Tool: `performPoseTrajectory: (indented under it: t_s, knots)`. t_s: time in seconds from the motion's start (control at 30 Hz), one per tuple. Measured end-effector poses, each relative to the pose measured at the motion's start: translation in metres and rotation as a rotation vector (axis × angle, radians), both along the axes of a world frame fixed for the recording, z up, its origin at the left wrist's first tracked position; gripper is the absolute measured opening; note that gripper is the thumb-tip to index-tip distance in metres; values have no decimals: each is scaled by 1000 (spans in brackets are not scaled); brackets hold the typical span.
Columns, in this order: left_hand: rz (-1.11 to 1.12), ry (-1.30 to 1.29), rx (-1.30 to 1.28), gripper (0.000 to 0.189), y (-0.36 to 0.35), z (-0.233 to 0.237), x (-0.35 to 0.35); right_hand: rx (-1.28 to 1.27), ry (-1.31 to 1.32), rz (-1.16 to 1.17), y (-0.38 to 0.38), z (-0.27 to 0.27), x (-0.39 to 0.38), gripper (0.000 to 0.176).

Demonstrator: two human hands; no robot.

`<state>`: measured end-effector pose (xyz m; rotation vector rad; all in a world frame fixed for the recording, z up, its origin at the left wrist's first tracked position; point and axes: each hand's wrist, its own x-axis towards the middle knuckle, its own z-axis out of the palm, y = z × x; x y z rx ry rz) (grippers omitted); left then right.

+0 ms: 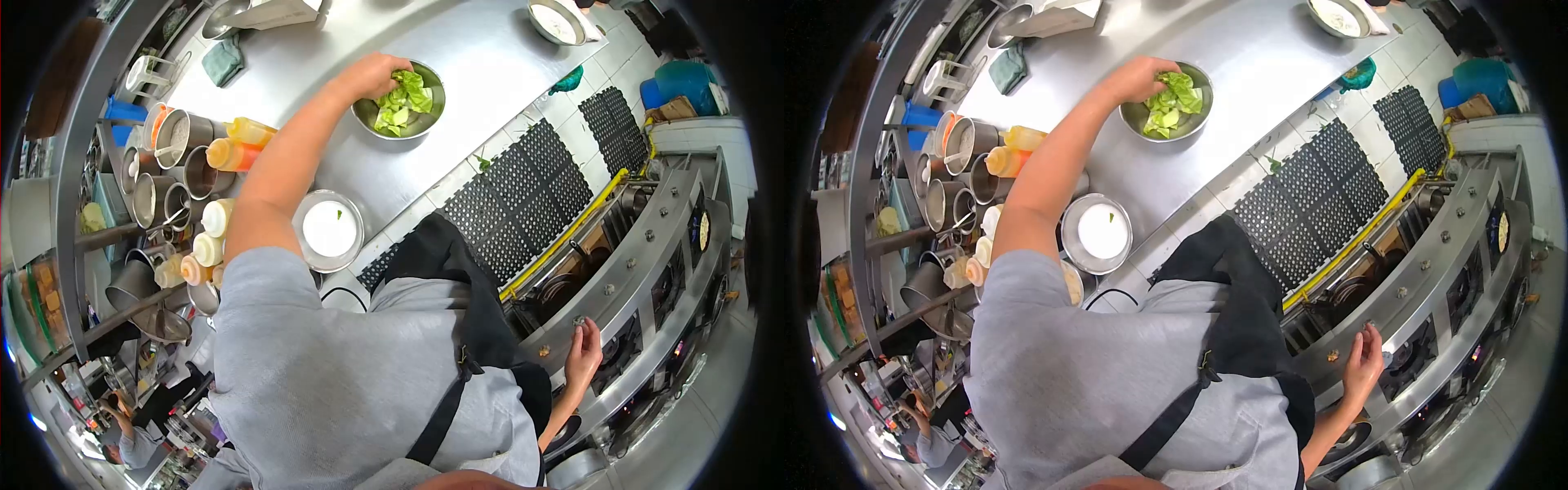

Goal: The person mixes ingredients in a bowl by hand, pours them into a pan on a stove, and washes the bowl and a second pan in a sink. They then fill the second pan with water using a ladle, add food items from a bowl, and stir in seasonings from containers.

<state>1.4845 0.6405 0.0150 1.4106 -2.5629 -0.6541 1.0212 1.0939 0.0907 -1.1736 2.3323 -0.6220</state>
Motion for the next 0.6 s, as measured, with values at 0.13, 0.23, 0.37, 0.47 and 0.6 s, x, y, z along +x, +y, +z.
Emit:
performPoseTrajectory:
  t_s: [0.13,0.23,0.37,0.47,0.6]
  knots:
    - [131,-59,-413,34,38,19,-20,-9,21,20,-2,-7,5,28]
    - [54,-234,-531,27,50,6,-28,44,-57,-6,-6,-7,13,28]
    - [-17,-202,-410,31,52,-19,-28,29,-13,32,-15,-6,24,26]
    - [-46,-147,-508,36,46,-27,-32,-28,-61,18,-18,-5,31,27]
    - [91,38,-103,42,36,-61,-28,37,-45,21,-15,-4,33,32]
